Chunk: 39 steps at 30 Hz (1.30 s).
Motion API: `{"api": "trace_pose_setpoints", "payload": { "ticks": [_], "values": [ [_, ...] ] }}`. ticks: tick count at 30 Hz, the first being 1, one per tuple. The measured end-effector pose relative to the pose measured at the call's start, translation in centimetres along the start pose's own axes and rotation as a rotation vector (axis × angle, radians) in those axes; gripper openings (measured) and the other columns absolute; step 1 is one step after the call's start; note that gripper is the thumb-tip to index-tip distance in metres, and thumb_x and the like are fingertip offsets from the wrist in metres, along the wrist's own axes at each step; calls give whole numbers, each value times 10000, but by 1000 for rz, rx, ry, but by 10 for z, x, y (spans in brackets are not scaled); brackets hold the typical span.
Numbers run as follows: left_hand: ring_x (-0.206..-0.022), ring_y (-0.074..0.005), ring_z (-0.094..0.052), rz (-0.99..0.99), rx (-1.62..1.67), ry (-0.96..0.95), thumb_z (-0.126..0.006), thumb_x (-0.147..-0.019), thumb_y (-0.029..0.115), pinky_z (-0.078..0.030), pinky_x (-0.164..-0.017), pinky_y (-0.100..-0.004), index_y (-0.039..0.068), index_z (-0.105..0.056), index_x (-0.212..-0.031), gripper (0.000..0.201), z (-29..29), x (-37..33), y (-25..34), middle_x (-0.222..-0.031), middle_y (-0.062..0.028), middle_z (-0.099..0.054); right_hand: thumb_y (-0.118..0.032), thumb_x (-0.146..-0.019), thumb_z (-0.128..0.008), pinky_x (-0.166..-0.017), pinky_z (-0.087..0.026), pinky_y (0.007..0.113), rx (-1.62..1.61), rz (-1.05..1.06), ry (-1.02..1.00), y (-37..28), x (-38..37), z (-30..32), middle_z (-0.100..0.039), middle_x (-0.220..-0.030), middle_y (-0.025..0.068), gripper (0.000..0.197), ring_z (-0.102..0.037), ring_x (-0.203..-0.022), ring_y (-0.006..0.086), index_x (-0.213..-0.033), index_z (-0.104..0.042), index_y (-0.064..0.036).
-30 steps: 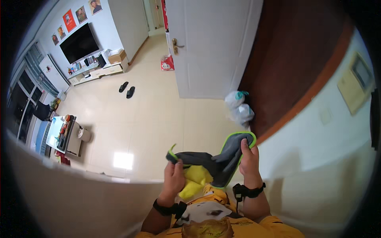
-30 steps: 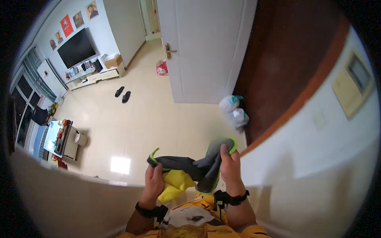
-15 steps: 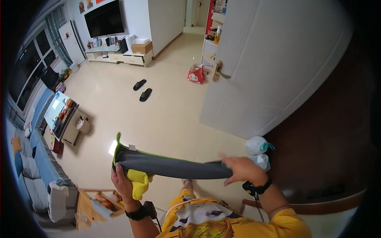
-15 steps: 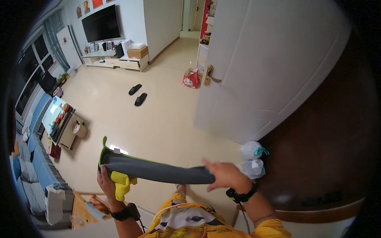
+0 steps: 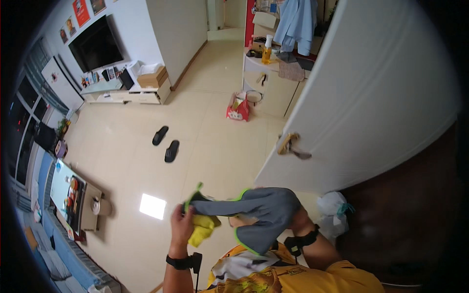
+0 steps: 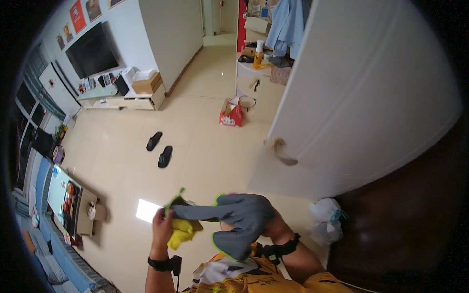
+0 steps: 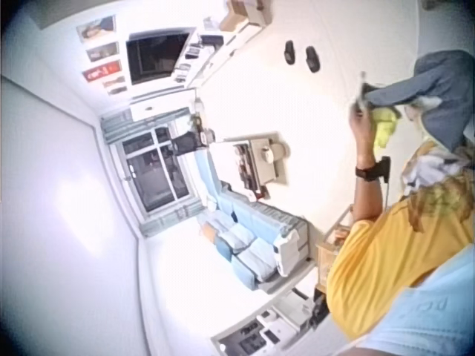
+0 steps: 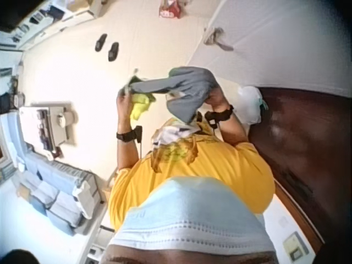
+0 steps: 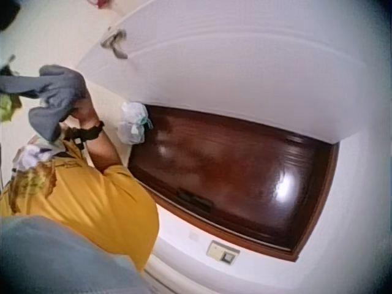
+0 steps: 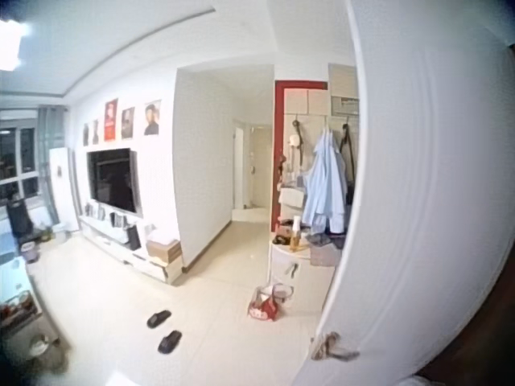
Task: The recorder cleans a bathroom mirror by applying liquid solution to a sponge, scrubbing the surface, washing a cloth in the sink, wiping the mirror, and then drying it with a towel.
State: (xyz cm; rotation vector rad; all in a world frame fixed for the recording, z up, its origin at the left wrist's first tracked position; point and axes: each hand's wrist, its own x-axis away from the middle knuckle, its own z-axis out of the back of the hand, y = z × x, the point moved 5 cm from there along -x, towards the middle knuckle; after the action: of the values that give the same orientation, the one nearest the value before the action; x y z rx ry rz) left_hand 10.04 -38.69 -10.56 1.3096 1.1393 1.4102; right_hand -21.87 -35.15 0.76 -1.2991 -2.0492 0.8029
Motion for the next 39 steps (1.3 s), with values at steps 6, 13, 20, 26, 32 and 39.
{"api": "trace_pose_setpoints", "payload": {
  "ticks": [6,13,20,26,32,39],
  "values": [
    [-860,-124,-620,87,170,-124,-617,-988,116,-509,-752,-260,2,-592,-1077,147,-28,-140,5,-943,-82,-681,-208,-978,-549,-1090,-454,451,-505,148,-68,-20,-209,55,-626,-1298,160,395,-586,-1228,294,-1311,-567,4],
    [-924,-271,-680,319,612,-153,-537,-1001,224,-587,-842,-410,-48,-555,-1123,299,3,-299,32,-1025,-188,-666,-261,-915,-548,-1033,-489,430,-385,354,361,-122,-395,106,-668,-1197,142,395,-632,-1120,296,-1224,-630,-29],
    [-1307,-402,-518,588,1112,-511,-390,-1021,554,-423,-1103,-568,35,-456,-1450,677,-44,-466,25,-1417,-205,-539,-209,-874,-594,-1060,-452,469,-293,659,637,-216,-450,212,-641,-1290,141,474,-586,-1202,344,-1314,-586,-33],
    [-1399,-406,-428,568,1111,-613,-380,-907,794,-361,-1142,-597,84,-402,-1515,935,-139,-601,114,-1544,-177,-427,-70,-859,-635,-1052,-460,471,-53,954,911,-359,-467,280,-614,-1305,143,497,-578,-1202,331,-1343,-547,0],
    [-1413,-404,-412,412,1195,-607,-579,-842,713,-325,-1164,-600,81,-349,-1544,972,-226,-702,164,-1554,-180,-408,-221,-864,-775,-994,-473,387,827,1058,1019,-521,-559,403,-632,-1248,154,564,-603,-1132,302,-1298,-546,56],
    [-1228,-335,-594,434,1139,-224,-464,-968,305,-468,-1063,-462,-20,-454,-1422,558,-233,-753,203,-1359,-191,-589,-380,-877,-759,-946,-518,415,1596,-241,686,-446,-680,543,-667,-1247,216,587,-673,-1094,312,-1291,-597,3]
  ]
}}
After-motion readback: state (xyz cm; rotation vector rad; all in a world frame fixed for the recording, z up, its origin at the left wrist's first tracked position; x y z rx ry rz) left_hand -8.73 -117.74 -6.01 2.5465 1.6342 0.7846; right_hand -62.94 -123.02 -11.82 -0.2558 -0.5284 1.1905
